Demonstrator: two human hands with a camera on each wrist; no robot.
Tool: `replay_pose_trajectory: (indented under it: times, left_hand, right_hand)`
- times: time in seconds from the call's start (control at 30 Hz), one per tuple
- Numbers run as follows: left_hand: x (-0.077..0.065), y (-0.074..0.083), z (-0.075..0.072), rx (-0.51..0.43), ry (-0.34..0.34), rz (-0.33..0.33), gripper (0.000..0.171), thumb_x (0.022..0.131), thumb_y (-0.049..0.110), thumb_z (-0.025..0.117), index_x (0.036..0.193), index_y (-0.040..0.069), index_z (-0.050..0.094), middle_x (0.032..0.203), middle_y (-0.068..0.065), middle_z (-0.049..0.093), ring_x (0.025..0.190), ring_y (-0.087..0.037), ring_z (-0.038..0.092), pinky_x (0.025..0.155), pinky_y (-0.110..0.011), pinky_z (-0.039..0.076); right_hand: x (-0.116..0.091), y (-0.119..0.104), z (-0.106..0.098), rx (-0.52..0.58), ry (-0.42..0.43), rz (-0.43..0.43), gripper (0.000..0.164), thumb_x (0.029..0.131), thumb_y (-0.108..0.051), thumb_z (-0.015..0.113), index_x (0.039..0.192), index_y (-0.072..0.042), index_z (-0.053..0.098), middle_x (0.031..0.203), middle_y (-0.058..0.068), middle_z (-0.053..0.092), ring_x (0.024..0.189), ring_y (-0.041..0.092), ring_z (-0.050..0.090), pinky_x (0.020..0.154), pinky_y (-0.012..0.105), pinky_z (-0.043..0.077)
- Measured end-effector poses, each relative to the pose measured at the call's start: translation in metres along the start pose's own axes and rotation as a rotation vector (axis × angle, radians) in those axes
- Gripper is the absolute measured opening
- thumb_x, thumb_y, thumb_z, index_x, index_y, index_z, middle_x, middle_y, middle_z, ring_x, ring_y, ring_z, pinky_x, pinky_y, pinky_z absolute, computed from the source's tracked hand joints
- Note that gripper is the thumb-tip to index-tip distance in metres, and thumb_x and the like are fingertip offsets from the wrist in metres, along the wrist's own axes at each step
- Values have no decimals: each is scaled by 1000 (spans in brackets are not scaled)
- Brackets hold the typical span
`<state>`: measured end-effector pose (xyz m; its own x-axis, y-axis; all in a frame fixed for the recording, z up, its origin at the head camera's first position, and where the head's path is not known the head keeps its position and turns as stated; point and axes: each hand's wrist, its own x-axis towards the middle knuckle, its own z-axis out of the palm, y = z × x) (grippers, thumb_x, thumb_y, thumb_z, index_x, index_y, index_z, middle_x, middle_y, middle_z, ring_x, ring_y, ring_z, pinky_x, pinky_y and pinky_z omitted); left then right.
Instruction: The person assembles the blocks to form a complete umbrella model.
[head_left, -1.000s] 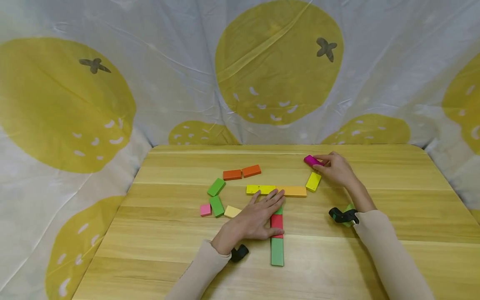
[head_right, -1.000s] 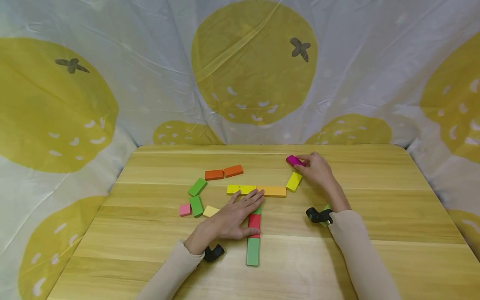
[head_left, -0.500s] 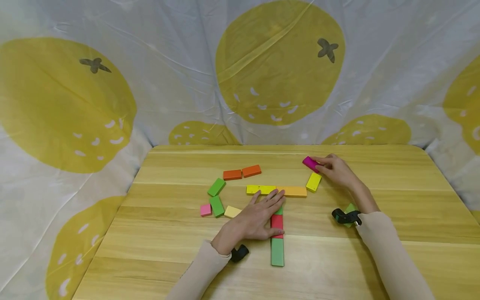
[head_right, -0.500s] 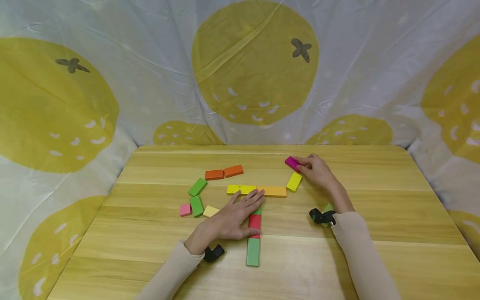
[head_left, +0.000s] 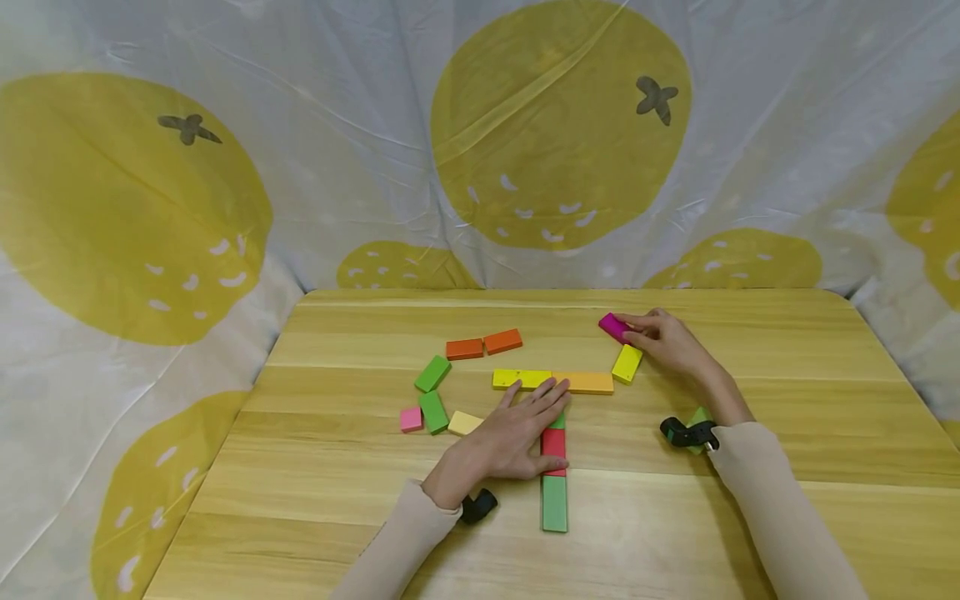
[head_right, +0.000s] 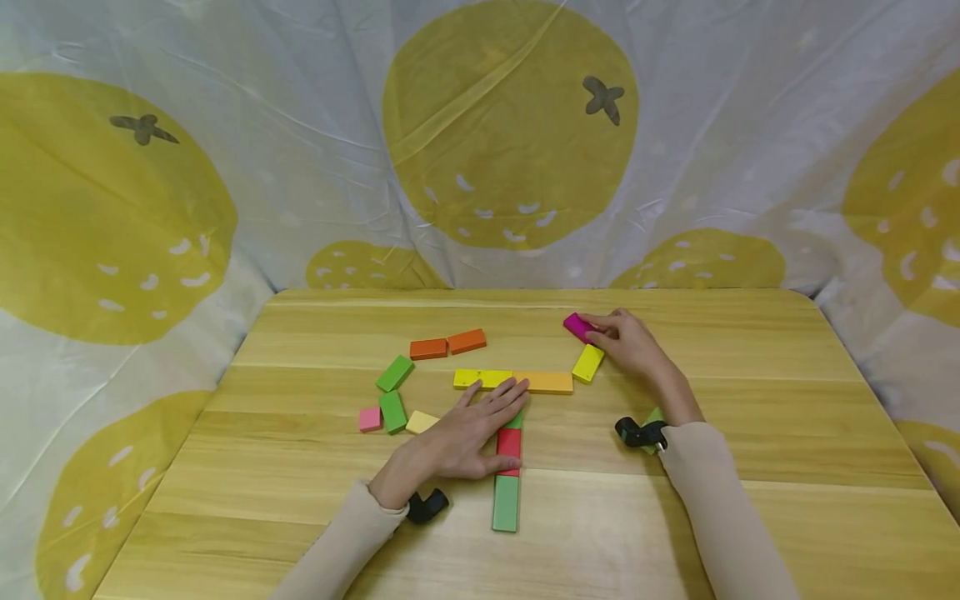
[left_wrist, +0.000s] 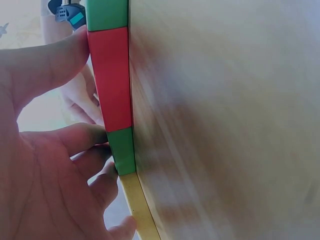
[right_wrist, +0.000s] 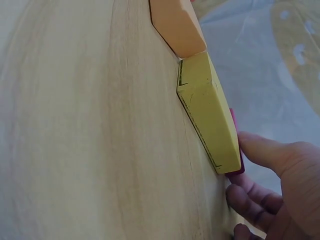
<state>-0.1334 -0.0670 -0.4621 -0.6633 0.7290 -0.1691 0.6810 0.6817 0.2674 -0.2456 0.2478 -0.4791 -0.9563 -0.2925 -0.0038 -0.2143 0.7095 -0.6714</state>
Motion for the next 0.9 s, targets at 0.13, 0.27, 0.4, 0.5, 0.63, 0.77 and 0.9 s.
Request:
replay_pose_trajectory:
  times: [0.13,0.27,0.4,0.5,0.63,0.77,0.9]
  left_hand:
    - [-1,0,0,3,-4,-3,91,99,58,59,167,13,18,176,1,9,164,-18,9,131,-57,12]
    - [-1,0,0,2,-5,-2,91,99,58,59,167,14,18,176,1,8,164,-19,9,131,-57,11]
    - [-1,0,1,-2,3,3,91,99,58,59,167,13,19,176,0,10,164,-19,9,131,-58,11]
    - [0,0,0,-4,6,5,91,99,58,59,167,13,19,176,0,10,164,-19,9,131,-58,11]
    - [-1,0,0,-12,0,5,91,99,58,59,167,13,18,176,0,9,164,-19,9,131,-58,11]
    - [-1,0,-1,-17,-3,5,91,99,58,58,167,13,18,176,0,9,164,-19,8,131,-58,10]
    - [-1,1,0,-19,-3,5,90,100,58,58,167,12,18,176,0,9,164,-19,8,131,-58,10]
  right_hand:
    - [-1,-2,1,0,3,-8,43,106,-22,60,147,-9,59,104,18,57,88,25,45,74,32,36]
    - [-1,-4,2,10,-6,-12,43,107,-22,59,147,-9,59,107,19,58,90,25,46,76,32,38]
    - [0,-3,2,14,-19,-8,43,107,-22,58,148,-10,58,109,19,57,91,25,46,77,33,38]
    - [0,-1,2,14,-26,-2,43,107,-22,58,148,-11,58,109,19,56,92,26,46,77,33,38]
    - [1,0,1,21,-37,-2,43,107,-23,57,149,-11,57,108,17,55,92,25,45,77,33,37]
    - [1,0,1,27,-45,-5,43,108,-24,57,149,-10,57,106,16,54,91,24,44,77,33,36]
    - [0,1,1,33,-46,-5,43,108,-24,57,149,-11,57,107,16,54,92,24,44,78,33,36]
